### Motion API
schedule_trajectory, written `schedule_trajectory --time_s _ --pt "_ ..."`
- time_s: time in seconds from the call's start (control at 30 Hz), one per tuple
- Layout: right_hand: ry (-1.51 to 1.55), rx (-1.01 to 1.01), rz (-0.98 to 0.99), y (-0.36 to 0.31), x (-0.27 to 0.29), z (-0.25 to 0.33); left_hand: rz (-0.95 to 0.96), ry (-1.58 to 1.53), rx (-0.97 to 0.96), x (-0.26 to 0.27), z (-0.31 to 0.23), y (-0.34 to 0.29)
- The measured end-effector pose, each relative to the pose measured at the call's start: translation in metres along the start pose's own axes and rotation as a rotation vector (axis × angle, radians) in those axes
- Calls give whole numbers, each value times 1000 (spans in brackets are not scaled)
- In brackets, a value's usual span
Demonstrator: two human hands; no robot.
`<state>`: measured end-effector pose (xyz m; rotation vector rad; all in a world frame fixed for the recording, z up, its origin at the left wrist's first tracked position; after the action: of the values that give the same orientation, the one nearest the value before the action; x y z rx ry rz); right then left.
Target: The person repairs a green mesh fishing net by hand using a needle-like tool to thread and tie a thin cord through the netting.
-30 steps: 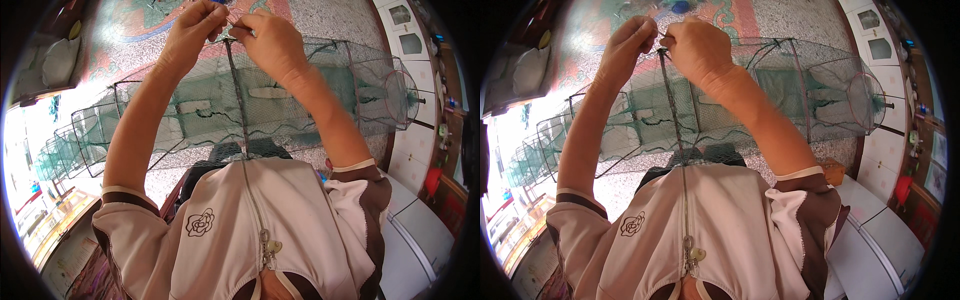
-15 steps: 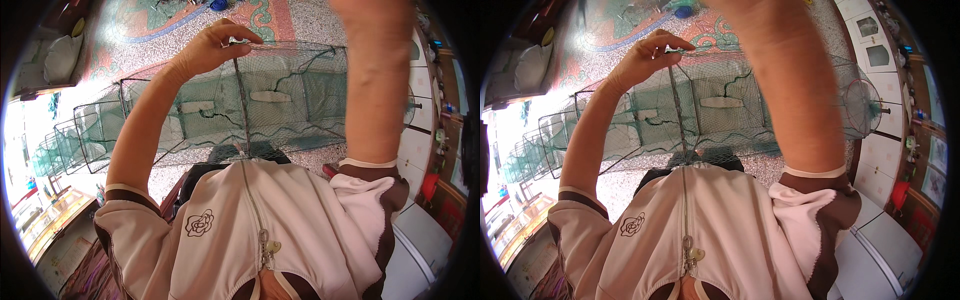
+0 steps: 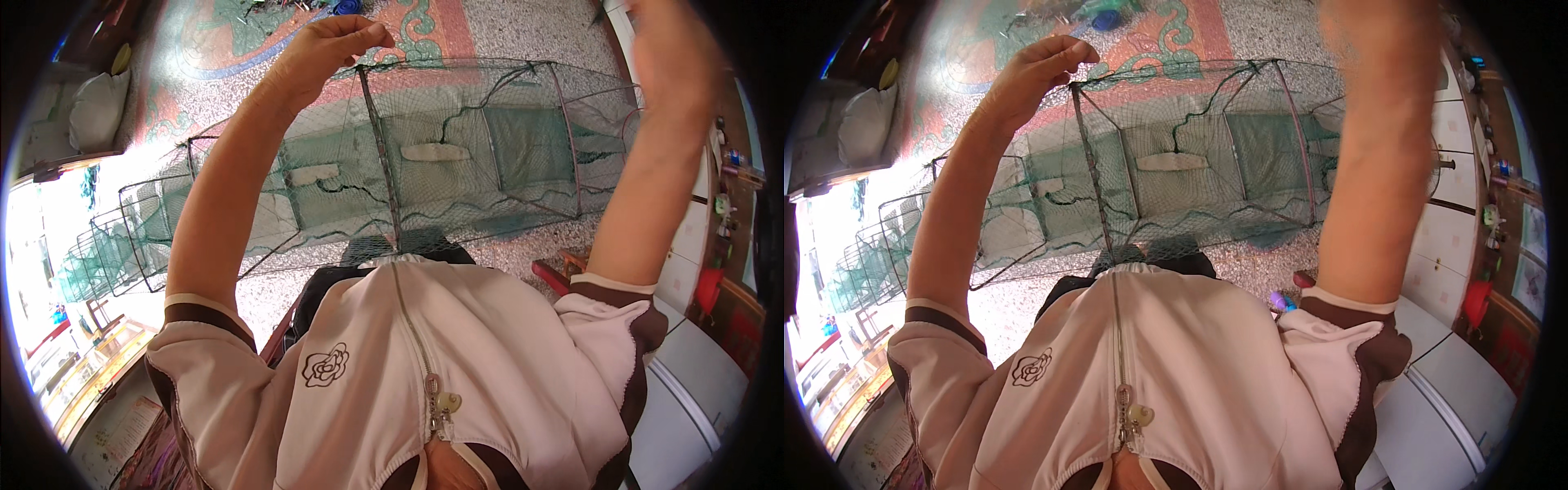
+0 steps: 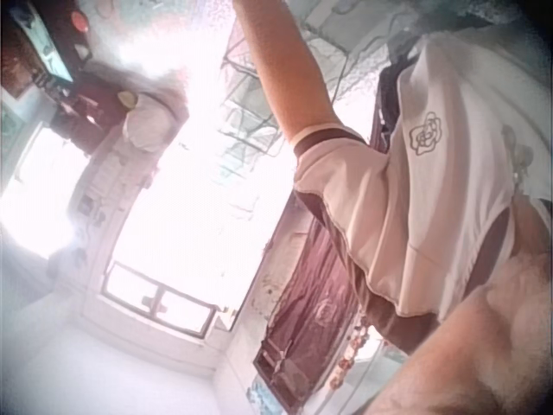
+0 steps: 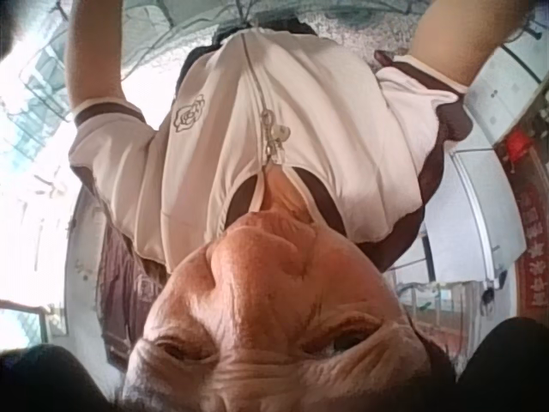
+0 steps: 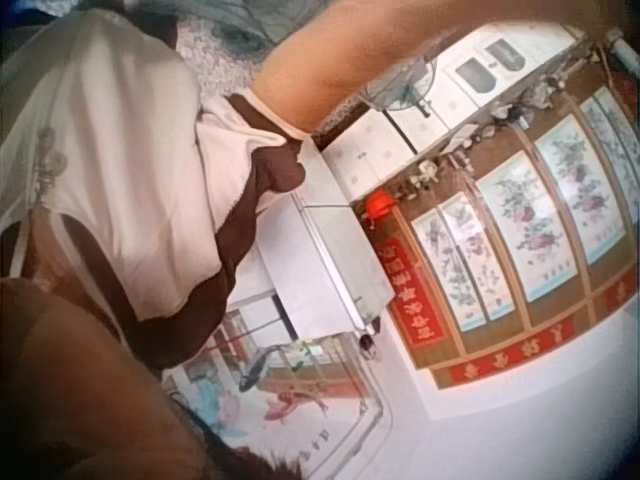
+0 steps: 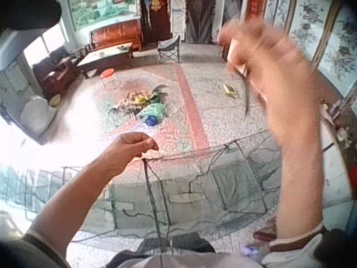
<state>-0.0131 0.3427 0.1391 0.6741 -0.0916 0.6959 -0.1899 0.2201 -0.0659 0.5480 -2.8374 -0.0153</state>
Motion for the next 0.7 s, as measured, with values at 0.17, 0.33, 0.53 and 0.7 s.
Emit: schedule_trajectory --time_s 0.17,0.33,0.53,0.7 --pt "-247 -189 503 -69 -51 -85 -85 -32 137 5 8 0" --pt "-507 -281 572 -111 -71 -119 -135 -106 195 6 22 11" --pt "-519 -306 479 -118 -79 -133 -131 -119 205 7 29 6" --pt "-447 -316 443 -116 -85 -137 -115 -160 184 -6 16 4"
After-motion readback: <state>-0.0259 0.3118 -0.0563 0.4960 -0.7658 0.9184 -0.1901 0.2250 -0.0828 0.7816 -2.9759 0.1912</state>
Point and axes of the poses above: each hand's wrist, its own y-axis towards the middle knuckle, its own x-axis out of the back of the hand, z = x × y, the point moved 6 cm from there along y, towards the middle knuckle, and after that the axes turned 8 degrees about -x, right-handed, at the moved point
